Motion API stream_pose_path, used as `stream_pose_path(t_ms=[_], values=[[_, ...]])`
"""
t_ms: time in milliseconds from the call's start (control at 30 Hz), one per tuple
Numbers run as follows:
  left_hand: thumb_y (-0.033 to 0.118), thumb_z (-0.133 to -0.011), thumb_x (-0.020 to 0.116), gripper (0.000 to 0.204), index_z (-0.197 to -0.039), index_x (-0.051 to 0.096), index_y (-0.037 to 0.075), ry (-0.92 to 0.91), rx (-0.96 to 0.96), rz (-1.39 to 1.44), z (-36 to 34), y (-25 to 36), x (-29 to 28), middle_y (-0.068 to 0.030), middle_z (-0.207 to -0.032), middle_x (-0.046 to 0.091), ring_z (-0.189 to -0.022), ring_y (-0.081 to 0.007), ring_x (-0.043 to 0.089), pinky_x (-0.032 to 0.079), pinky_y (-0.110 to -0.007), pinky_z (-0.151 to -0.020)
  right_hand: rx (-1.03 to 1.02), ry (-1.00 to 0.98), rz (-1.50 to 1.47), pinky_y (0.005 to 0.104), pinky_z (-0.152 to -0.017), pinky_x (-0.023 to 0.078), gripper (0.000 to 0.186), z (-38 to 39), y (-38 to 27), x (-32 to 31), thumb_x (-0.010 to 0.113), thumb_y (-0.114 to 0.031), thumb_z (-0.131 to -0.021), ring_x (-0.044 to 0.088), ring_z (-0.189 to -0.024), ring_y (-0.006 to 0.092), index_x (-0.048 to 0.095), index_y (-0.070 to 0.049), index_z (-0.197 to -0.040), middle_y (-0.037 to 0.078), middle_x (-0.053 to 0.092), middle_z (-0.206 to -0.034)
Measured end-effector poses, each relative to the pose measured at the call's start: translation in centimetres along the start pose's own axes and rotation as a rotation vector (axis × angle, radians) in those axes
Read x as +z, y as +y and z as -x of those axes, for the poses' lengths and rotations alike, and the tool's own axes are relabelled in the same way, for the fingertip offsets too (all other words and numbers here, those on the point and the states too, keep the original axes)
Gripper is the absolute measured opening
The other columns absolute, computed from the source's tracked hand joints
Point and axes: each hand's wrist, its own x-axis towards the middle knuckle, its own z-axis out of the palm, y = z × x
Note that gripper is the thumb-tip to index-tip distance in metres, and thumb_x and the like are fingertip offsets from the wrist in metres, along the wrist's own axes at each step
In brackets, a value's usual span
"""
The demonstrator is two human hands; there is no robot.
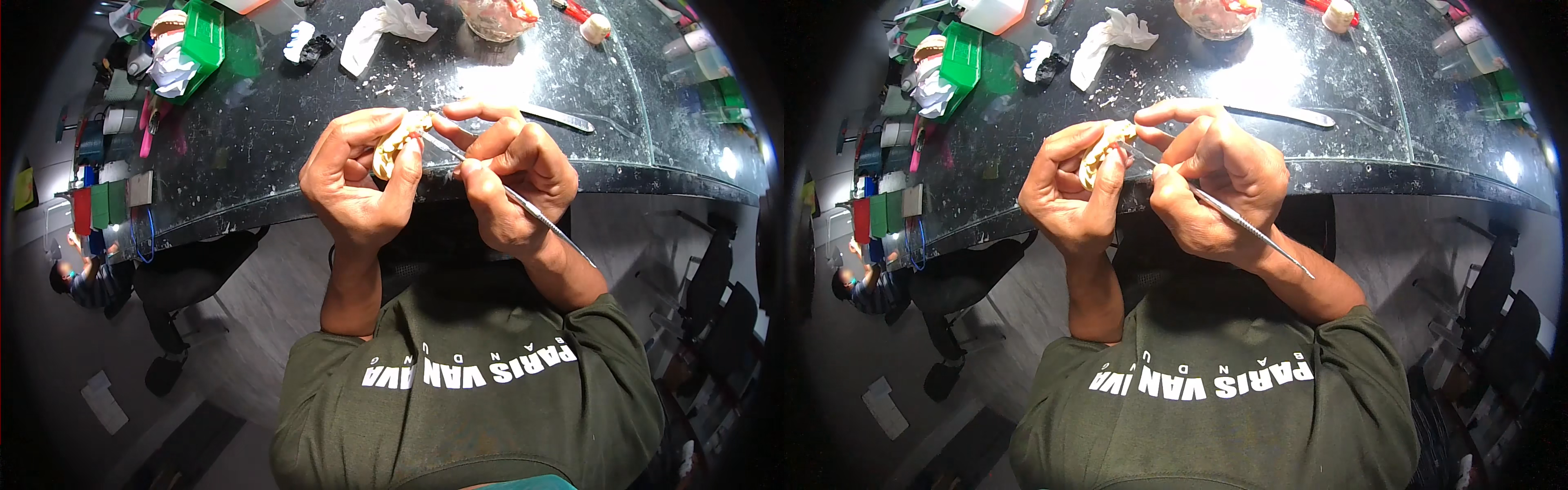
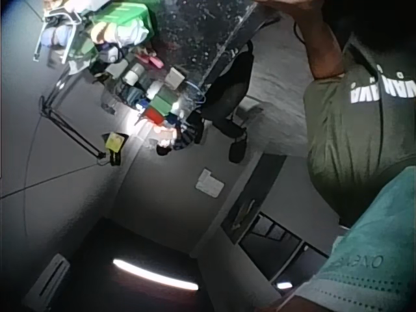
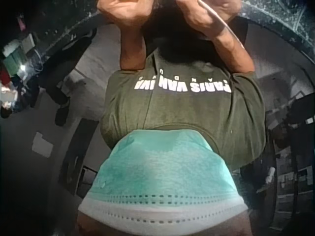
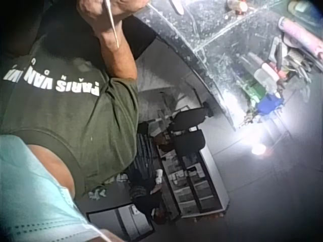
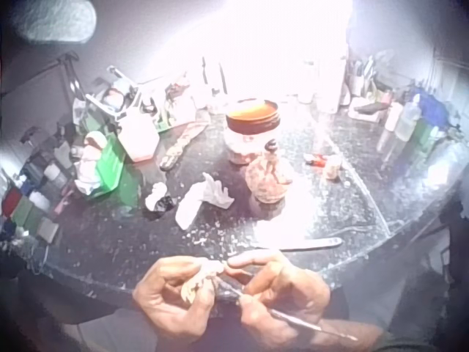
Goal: The person fits artificial teeth onto a dental model by hand, heats a metal carving tool over a burner, and sculpts the wax base around the teeth using the tool.
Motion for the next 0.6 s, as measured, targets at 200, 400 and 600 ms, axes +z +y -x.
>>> stream_pose_path(t_ms=[200,400,600], values=[[-0.009,-0.085,0.075,0.026,-0.111,0.068,-0.009,0.007,-0.015,-0.015,-0.2,0.1,0.1,-0.0191,-0.111,0.071,-0.098,-0.0197,0.075,0.061,-0.027,-0.082,0.007,0.009,-0.025,0.0454,-0.088,0.065,0.015,-0.1,0.1,0.0,0.065,0.01,-0.083,0.072,-0.109,0.0363,0.055,0.002,-0.075,0.01,0.065,-0.077],[-0.009,-0.087,0.075,0.025,-0.11,0.067,-0.011,0.016,-0.102,0.032,-0.3,0.4,0.2,-0.018,-0.107,0.073,-0.097,-0.0188,0.075,0.061,-0.027,-0.082,0.021,0.025,-0.107,0.0458,-0.091,0.065,0.013,-0.2,0.0,-0.1,0.063,0.012,-0.087,0.071,-0.107,0.0329,0.057,0.002,-0.081,0.009,0.064,-0.086],[-0.006,-0.091,0.071,0.023,-0.114,0.066,-0.01,0.005,-0.106,0.035,0.0,0.3,-0.2,-0.0194,-0.105,0.073,-0.089,-0.0213,0.075,0.064,-0.032,-0.079,0.125,0.17,0.127,0.0228,-0.059,0.051,0.014,-3.2,-1.8,-1.7,0.071,0.01,-0.091,0.064,-0.072,0.0087,0.063,0.003,-0.099,0.015,0.067,-0.105]])
